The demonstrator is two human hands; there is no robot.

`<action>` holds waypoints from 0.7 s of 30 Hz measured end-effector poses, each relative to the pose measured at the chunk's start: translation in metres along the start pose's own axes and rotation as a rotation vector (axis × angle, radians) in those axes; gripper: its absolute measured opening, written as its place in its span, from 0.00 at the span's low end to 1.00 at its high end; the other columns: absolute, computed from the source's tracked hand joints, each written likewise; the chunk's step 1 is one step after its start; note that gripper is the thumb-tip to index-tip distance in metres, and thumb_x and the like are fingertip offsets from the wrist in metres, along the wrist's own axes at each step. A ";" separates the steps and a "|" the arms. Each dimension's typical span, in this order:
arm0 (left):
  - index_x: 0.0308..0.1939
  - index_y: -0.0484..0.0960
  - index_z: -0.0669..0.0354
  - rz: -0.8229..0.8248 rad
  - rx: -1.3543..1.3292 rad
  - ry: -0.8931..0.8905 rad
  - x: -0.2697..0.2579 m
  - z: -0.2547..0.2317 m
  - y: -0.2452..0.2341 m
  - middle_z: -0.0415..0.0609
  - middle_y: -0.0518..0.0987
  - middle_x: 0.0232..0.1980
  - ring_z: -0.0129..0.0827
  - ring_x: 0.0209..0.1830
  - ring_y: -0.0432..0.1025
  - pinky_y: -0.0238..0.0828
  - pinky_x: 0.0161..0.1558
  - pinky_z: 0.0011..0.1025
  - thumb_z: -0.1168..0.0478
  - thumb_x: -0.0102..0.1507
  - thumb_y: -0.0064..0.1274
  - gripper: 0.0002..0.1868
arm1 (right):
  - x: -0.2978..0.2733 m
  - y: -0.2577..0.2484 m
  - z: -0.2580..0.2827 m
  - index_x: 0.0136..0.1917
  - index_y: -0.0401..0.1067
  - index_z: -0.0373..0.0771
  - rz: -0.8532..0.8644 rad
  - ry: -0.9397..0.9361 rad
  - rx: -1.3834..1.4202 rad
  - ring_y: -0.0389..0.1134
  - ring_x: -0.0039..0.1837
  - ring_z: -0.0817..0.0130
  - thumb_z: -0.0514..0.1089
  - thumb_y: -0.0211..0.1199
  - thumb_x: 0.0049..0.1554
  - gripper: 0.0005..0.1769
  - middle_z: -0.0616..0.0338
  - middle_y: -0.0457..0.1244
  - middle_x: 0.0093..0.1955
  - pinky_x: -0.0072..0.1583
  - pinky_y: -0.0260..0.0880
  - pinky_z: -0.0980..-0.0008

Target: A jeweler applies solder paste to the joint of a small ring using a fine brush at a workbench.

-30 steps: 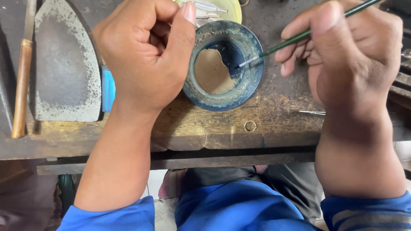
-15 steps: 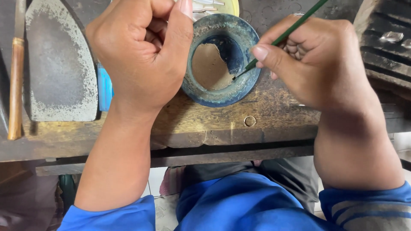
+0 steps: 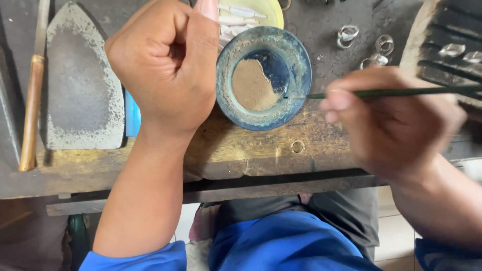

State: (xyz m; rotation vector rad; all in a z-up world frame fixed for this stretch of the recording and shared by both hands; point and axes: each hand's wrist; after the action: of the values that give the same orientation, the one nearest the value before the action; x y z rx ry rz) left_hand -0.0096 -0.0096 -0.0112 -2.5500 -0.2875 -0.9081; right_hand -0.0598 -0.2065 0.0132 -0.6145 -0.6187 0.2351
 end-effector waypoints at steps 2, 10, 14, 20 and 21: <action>0.18 0.53 0.64 -0.017 0.016 -0.004 -0.002 0.003 -0.002 0.46 0.51 0.18 0.31 0.21 0.45 0.40 0.27 0.32 0.72 0.64 0.45 0.22 | -0.013 -0.010 0.011 0.48 0.57 0.24 -0.215 0.453 0.133 0.63 0.36 0.64 0.38 0.48 0.61 0.11 0.43 0.57 0.38 0.39 0.63 0.76; 0.36 0.81 0.59 0.270 0.251 0.080 0.006 0.052 0.002 0.46 0.73 0.32 0.36 0.31 0.68 0.60 0.29 0.32 0.74 0.54 0.43 0.12 | 0.023 -0.012 -0.023 0.52 0.61 0.26 -0.199 0.422 0.180 0.62 0.36 0.68 0.40 0.49 0.68 0.12 0.45 0.60 0.41 0.37 0.58 0.81; 0.32 0.81 0.52 0.399 0.355 0.024 0.009 0.055 0.006 0.41 0.64 0.34 0.38 0.35 0.64 0.57 0.21 0.39 0.74 0.52 0.41 0.15 | 0.024 -0.005 -0.028 0.48 0.57 0.20 -0.212 0.310 0.209 0.59 0.32 0.63 0.28 0.49 0.65 0.05 0.37 0.58 0.36 0.35 0.58 0.77; 0.31 0.83 0.53 0.466 0.437 0.018 0.011 0.052 0.008 0.41 0.65 0.35 0.42 0.34 0.64 0.55 0.17 0.42 0.73 0.54 0.45 0.13 | 0.024 -0.005 -0.038 0.47 0.57 0.18 -0.211 0.258 0.261 0.59 0.31 0.62 0.28 0.49 0.66 0.07 0.34 0.58 0.37 0.34 0.58 0.75; 0.31 0.83 0.53 0.468 0.439 0.014 0.010 0.053 0.007 0.41 0.65 0.35 0.42 0.34 0.64 0.55 0.17 0.42 0.73 0.54 0.45 0.13 | 0.024 -0.006 -0.038 0.47 0.57 0.18 -0.208 0.260 0.264 0.59 0.31 0.62 0.28 0.49 0.66 0.07 0.34 0.58 0.37 0.34 0.58 0.75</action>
State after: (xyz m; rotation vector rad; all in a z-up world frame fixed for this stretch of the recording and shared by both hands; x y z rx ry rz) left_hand 0.0303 0.0083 -0.0440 -2.0723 0.1071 -0.6024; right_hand -0.0173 -0.2194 0.0033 -0.3153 -0.3879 0.0383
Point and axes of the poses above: each hand's wrist, its own x-axis towards the middle knuckle, its own y-axis out of the palm, z = x × y
